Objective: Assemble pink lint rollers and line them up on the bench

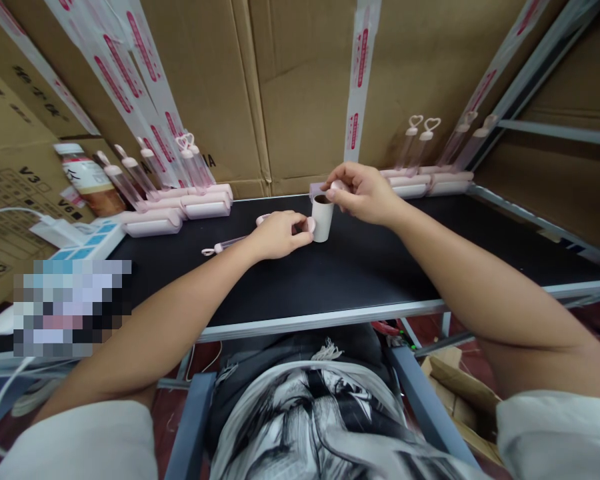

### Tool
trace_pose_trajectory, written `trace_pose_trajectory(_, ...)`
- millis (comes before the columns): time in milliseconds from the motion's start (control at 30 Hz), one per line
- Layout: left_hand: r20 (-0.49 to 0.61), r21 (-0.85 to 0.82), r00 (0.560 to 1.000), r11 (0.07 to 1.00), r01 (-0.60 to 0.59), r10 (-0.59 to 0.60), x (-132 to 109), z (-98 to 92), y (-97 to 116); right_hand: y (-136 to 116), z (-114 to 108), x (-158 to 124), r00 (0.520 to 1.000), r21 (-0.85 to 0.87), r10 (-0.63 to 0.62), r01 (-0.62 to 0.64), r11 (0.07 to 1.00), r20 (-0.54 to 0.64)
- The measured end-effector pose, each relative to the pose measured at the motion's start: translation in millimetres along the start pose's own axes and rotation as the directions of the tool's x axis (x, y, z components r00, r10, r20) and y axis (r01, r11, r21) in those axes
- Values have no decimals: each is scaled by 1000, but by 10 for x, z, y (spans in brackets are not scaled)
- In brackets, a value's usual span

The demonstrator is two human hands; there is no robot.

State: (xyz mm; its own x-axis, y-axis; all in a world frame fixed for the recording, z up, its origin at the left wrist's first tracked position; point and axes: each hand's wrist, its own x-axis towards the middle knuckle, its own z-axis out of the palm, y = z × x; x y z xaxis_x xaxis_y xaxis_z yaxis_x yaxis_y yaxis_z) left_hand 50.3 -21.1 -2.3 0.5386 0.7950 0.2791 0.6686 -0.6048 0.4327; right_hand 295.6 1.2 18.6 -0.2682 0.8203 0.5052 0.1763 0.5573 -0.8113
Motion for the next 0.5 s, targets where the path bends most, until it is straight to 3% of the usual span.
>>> trace_pose_trajectory(100,-10,-26,1000,999,29,-30,4,-32,-15,-9,-89,63,997,-171,-40,29,985,-60)
trace_pose_trajectory(233,-32,15,992,993,120,-120,-3,-115,-8,137,-327,200,988,-465,-118,59,884,-99)
trace_pose_trajectory(400,-90,91,970,968,232,-224,31,-245,-66,468,-481,299,993,-714,113,-98,694,-27)
trace_pose_trajectory(500,-120,81,946,947,311,-300,74,-276,-148,633,-405,307,967,-793,232,-60,606,103)
